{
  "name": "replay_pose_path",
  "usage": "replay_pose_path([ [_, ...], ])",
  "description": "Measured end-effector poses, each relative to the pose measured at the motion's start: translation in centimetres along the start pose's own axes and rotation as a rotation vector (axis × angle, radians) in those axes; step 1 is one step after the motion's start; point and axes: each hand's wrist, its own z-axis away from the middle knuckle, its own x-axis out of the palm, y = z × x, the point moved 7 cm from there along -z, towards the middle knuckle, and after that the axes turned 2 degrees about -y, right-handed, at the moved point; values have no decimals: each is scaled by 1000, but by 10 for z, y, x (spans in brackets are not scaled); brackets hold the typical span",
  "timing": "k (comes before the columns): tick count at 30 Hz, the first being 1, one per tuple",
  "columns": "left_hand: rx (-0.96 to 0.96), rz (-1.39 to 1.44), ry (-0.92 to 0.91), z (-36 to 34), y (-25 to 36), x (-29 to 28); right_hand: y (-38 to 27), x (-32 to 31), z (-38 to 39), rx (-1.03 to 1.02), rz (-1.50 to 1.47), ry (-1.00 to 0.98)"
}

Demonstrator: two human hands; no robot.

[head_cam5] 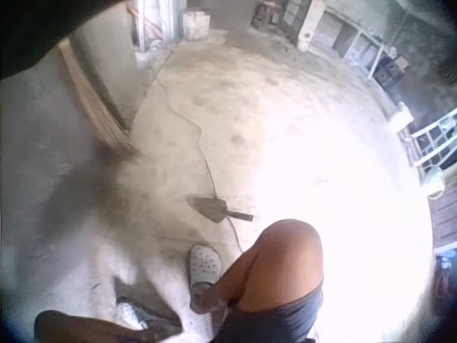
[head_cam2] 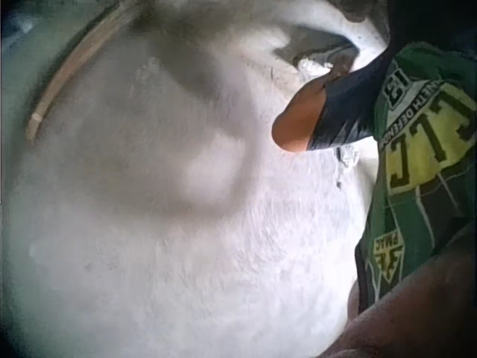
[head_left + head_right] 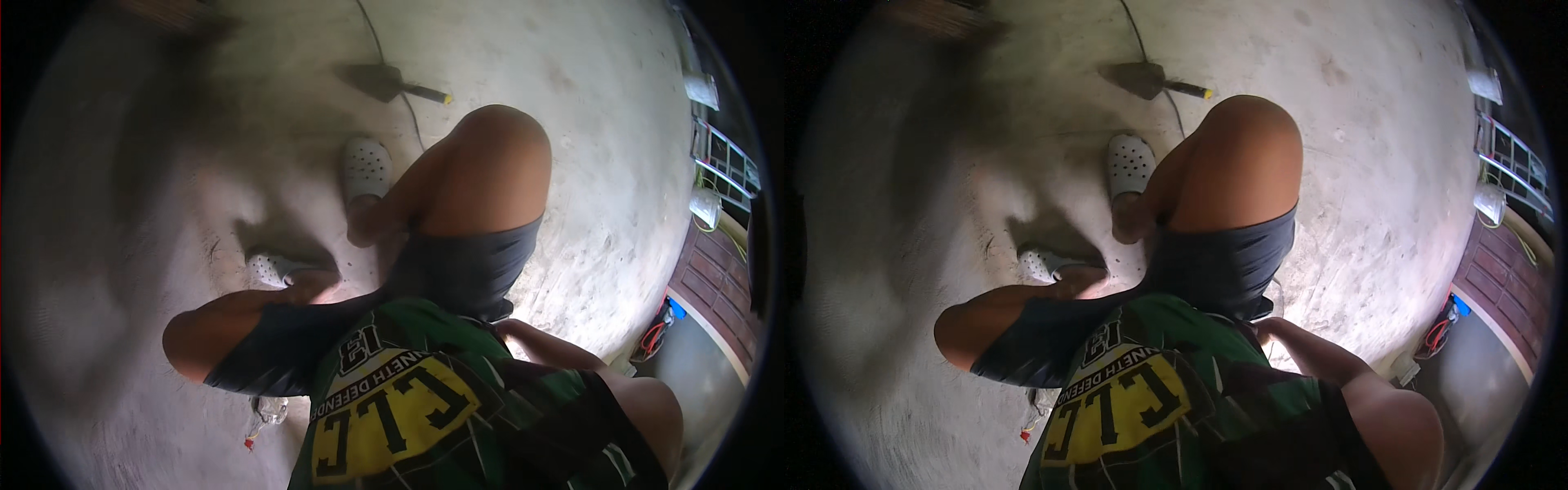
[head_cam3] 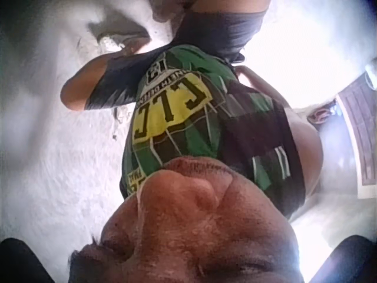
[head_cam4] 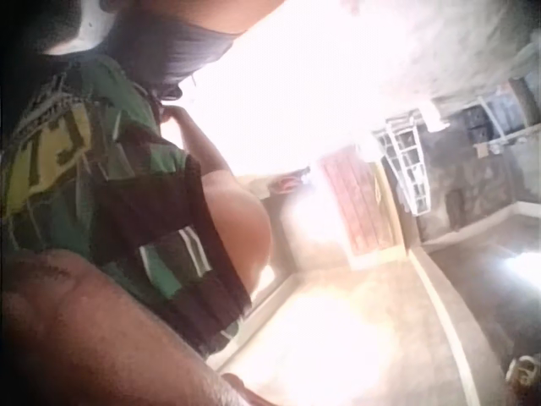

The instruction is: The person scrapes and smooths the concrete floor using a trowel, briefly handles a concrete block and a hand tool, and continues scraping the floor with the trowel.

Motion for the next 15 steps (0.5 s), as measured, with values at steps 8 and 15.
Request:
replay_pose_path([
  [8,14,-31,-16,8,-12,19,7,15,42,59,15,-88],
  [15,73,-116,-23,22,-14,29,26,6,51,-29,90,-90],
])
